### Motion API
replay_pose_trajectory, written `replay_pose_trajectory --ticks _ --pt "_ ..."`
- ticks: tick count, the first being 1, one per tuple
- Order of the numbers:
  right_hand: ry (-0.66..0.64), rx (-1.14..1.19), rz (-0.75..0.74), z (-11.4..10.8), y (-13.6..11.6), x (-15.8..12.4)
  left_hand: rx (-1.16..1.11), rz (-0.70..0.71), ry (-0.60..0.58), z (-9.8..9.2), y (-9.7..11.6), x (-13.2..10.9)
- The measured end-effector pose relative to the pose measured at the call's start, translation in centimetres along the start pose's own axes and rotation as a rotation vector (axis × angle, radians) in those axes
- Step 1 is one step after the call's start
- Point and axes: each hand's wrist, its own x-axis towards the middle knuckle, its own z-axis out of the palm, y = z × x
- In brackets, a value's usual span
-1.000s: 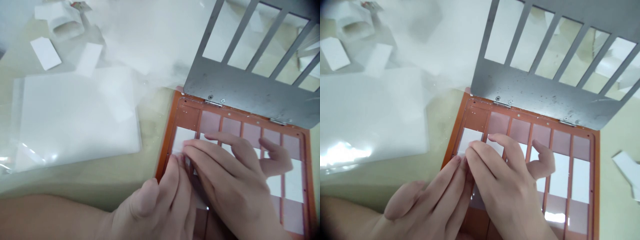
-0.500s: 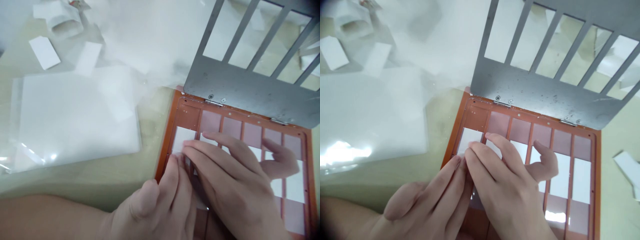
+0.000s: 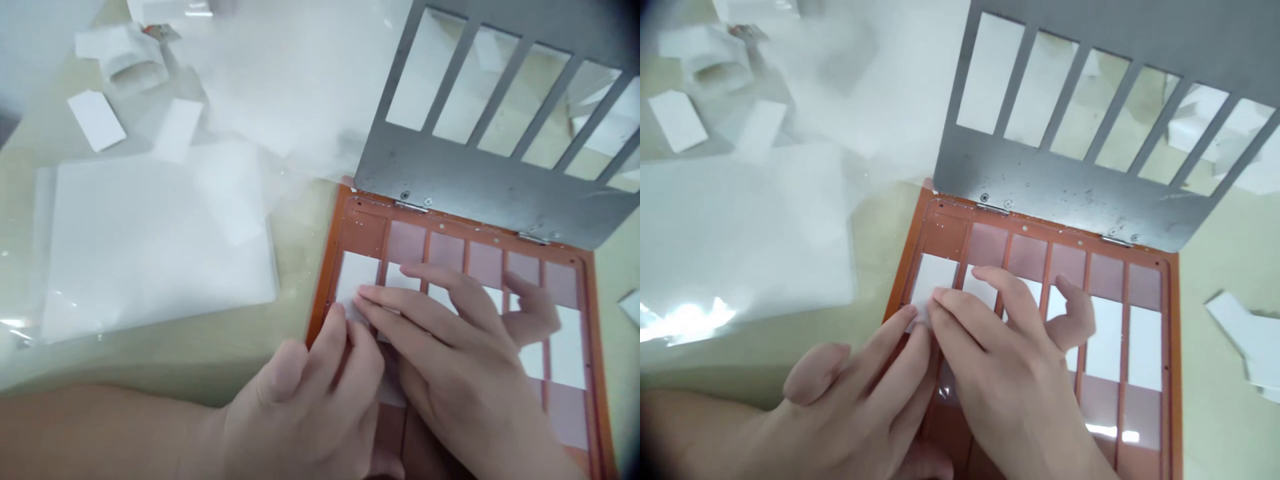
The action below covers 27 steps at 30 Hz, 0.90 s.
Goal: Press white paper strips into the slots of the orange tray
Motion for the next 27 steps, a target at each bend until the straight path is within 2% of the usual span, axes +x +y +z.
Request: replay_pose_trajectory --ticks 5,12,19,27 --pt "0.011 -0.008 0.011 -0.2 0.5 0.4 -0.001 -0.067 0.067 0.0 -0.7 0.3" --pt "0.14 -0.053 0.07 0.1 1.2 0.6 -0.019 -0.109 0.039 0.0 -0.9 0.6" --pt "0.1 -0.096 0.047 0.5 1.3 0.7 0.021 -0.116 0.013 -0.1 -0.8 -0.1" --pt "-0.004 -0.04 0.082 0.3 1.1 1.1 0.008 -0.125 -0.147 -0.7 -0.6 0.3"
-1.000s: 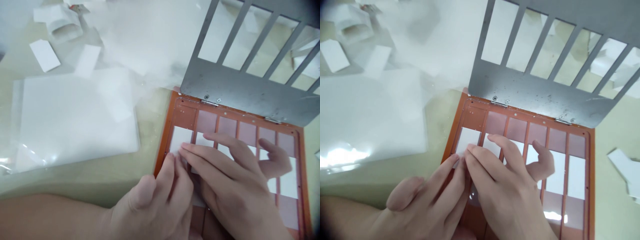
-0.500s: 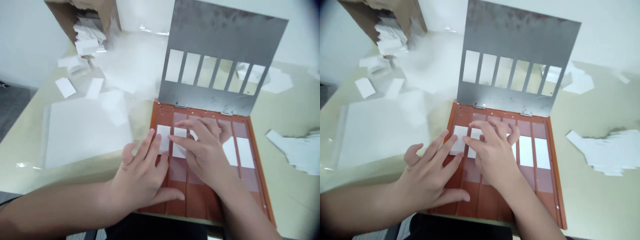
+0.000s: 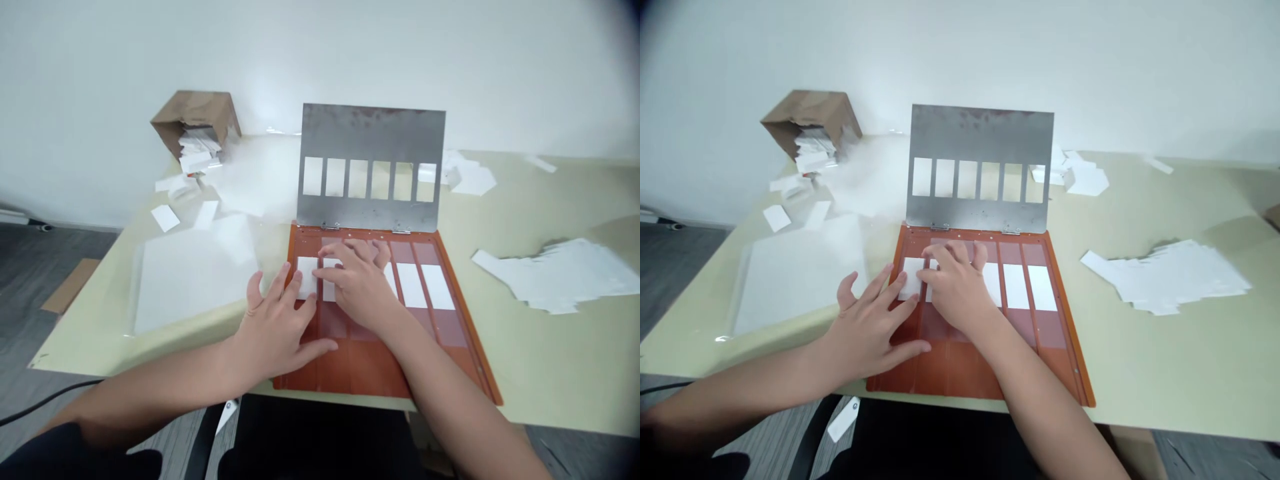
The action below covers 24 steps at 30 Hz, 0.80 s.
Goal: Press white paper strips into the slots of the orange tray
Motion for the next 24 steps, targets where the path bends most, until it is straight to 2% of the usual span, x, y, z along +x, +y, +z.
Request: replay_pose_trajectory --ticks 4,6,13,19,24 --pt "-0.067 0.028 -0.034 0.0 0.1 0.3 -0.016 -0.01 -0.022 -0.1 0.0 0.4" --pt "-0.06 0.04 -0.029 0.1 0.0 0.3 -0.05 -0.033 -0.02 -0.2 -0.3 0.9" --pt "-0.038 0.046 0.038 0.3 -0.3 0.4 -0.077 -0.162 0.051 0.0 -2.8 3.5" --pt "-0.076 0.055 0.07 0.5 -0.2 0.7 -0.092 -0.143 -0.042 0.0 -4.4 4.2" --pt "-0.079 0.088 0.065 0.6 -0.2 0.9 -0.104 -0.142 -0.049 -0.2 -4.4 4.1"
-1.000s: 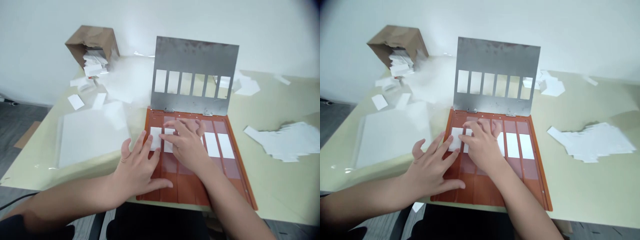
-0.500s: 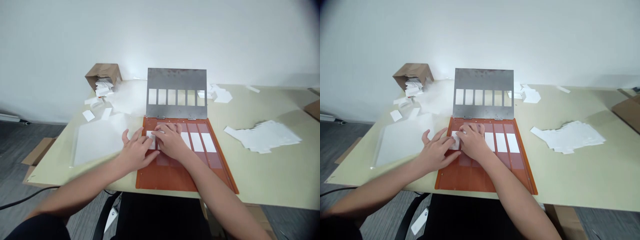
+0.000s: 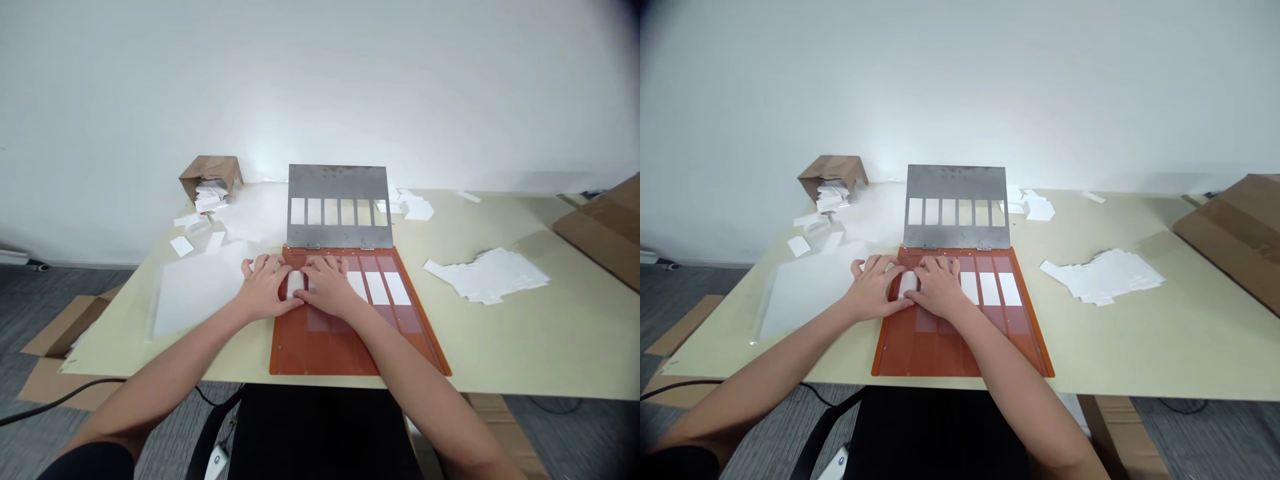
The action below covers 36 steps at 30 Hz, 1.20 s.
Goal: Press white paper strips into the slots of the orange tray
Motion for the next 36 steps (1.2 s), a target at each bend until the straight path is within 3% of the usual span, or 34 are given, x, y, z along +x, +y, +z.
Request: replay_pose_trajectory --ticks 13,17,22,26,29,32,34,36 --pt "0.012 0.059 0.016 -0.3 -0.1 -0.1 -0.136 -0.041 -0.08 -0.3 -0.2 0.5" --pt "0.04 0.27 0.033 -0.5 -0.2 -0.1 -0.19 -0.041 -0.044 0.1 -0.3 0.5" --pt "-0.003 0.507 0.062 -1.2 -0.3 0.0 -0.398 0.04 0.007 0.4 -1.1 0.8" --pt "0.065 0.658 0.056 -2.9 0.0 -0.5 -0.717 0.113 -0.004 -1.1 -1.2 1.6" --pt "0.167 0.864 0.096 -4.8 0.1 -1.6 -0.87 0.087 0.038 -2.6 0.2 2.2" --pt "0.22 0.924 0.144 -6.4 0.4 -3.1 -0.921 0.056 0.138 -3.5 2.9 2.7" --pt "0.269 0.929 0.143 -7.4 1.7 -4.4 -0.95 0.077 0.154 -3.5 4.8 3.0" --pt "0.346 0.898 0.144 -8.3 4.5 -5.9 -0.933 0.107 0.167 -3.0 6.0 3.3"
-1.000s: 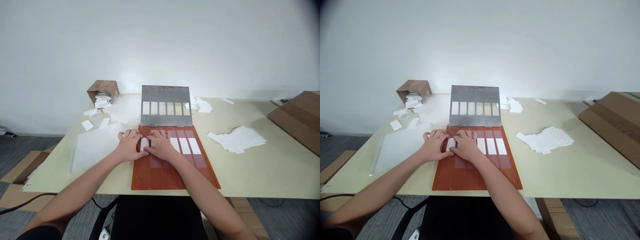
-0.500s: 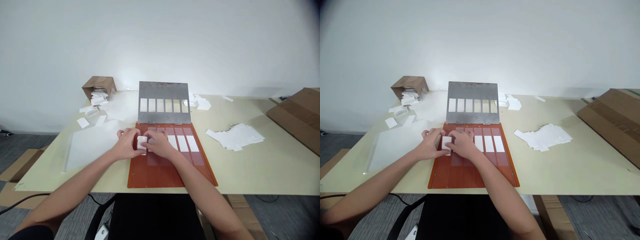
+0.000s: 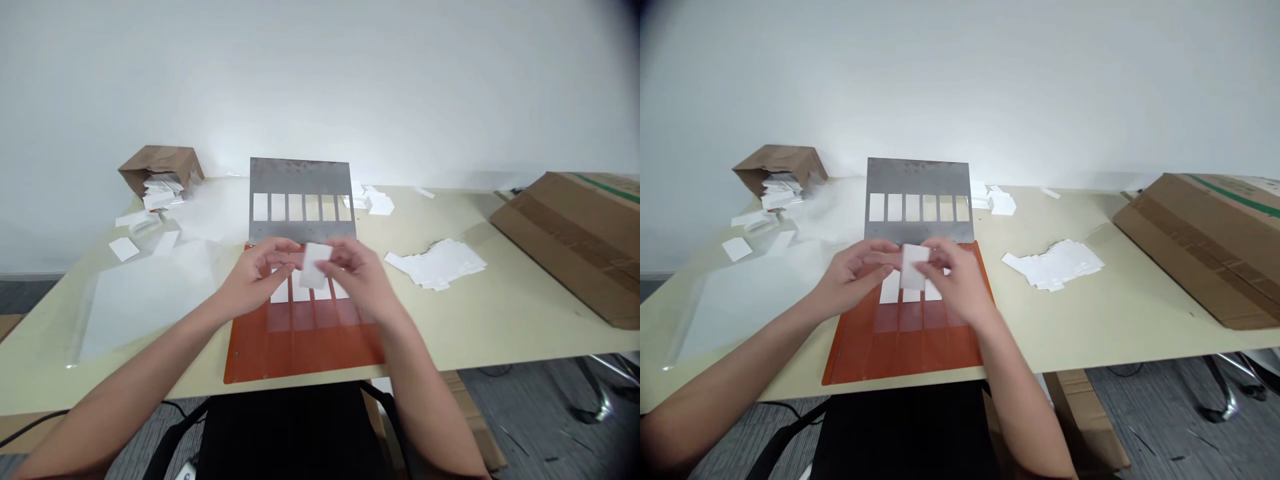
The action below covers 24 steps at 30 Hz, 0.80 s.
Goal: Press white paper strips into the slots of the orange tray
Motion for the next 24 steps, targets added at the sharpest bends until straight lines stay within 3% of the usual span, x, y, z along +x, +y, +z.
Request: replay_pose_trajectory --ticks 2,4,6,8,10,14,18,24 --pt "0.137 -0.152 -0.002 -4.4 1.9 -0.1 0.06 0.035 0.014 0.8 -0.6 0.1" --pt "0.213 -0.441 0.089 -9.2 4.4 0.2 0.153 0.07 0.025 1.0 -1.8 0.2" --pt "0.213 -0.82 0.258 -13.2 7.0 0.7 0.27 0.091 0.013 0.8 -3.4 0.2" --pt "0.195 -0.917 0.319 -15.6 9.3 1.0 0.39 0.082 -0.01 0.4 -4.9 0.1" --pt "0.201 -0.976 0.34 -16.4 11.0 1.0 0.478 0.065 -0.035 -0.1 -5.9 -0.1" --pt "0.186 -1.058 0.325 -15.9 12.7 0.2 0.548 0.069 -0.062 -0.5 -7.0 -0.7" --pt "0.141 -1.092 0.292 -15.7 13.2 -0.5 0.599 0.157 0.003 -0.1 -7.7 -1.4" --pt "0.197 -1.241 0.432 -16.1 13.0 -1.5 0.6 0.232 0.062 0.5 -8.2 -1.7"
